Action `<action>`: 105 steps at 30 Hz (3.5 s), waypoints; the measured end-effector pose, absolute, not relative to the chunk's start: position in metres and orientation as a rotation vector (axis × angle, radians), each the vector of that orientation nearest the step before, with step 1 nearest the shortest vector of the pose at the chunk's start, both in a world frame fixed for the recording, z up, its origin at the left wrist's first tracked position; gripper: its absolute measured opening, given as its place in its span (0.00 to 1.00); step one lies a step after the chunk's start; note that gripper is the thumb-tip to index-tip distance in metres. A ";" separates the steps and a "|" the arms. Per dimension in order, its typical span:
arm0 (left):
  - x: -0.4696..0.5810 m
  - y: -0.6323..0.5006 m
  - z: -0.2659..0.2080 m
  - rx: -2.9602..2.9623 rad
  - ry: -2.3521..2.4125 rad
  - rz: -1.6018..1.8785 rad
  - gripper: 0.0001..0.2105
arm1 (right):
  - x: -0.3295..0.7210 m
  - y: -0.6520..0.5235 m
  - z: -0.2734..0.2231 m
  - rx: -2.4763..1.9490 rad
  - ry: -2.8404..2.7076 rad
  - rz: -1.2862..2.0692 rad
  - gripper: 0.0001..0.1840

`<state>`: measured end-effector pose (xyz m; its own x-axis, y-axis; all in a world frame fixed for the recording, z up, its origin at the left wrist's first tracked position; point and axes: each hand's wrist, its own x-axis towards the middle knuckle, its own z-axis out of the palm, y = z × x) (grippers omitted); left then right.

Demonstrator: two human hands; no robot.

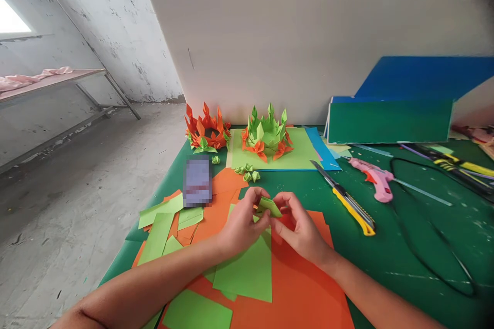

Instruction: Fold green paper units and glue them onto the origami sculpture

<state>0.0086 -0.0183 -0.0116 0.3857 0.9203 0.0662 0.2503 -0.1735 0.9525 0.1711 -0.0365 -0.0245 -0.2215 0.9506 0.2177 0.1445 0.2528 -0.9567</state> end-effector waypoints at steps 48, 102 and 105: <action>0.015 -0.016 -0.006 1.180 0.941 0.950 0.17 | 0.185 -0.031 -0.025 -0.972 -1.909 0.219 0.13; 0.014 -0.023 -0.019 1.641 1.040 0.869 0.16 | 0.176 -0.031 -0.028 -1.094 -1.606 1.047 0.10; 0.014 -0.023 -0.017 1.575 1.009 0.867 0.16 | 0.177 -0.030 -0.030 -1.084 -1.593 1.097 0.11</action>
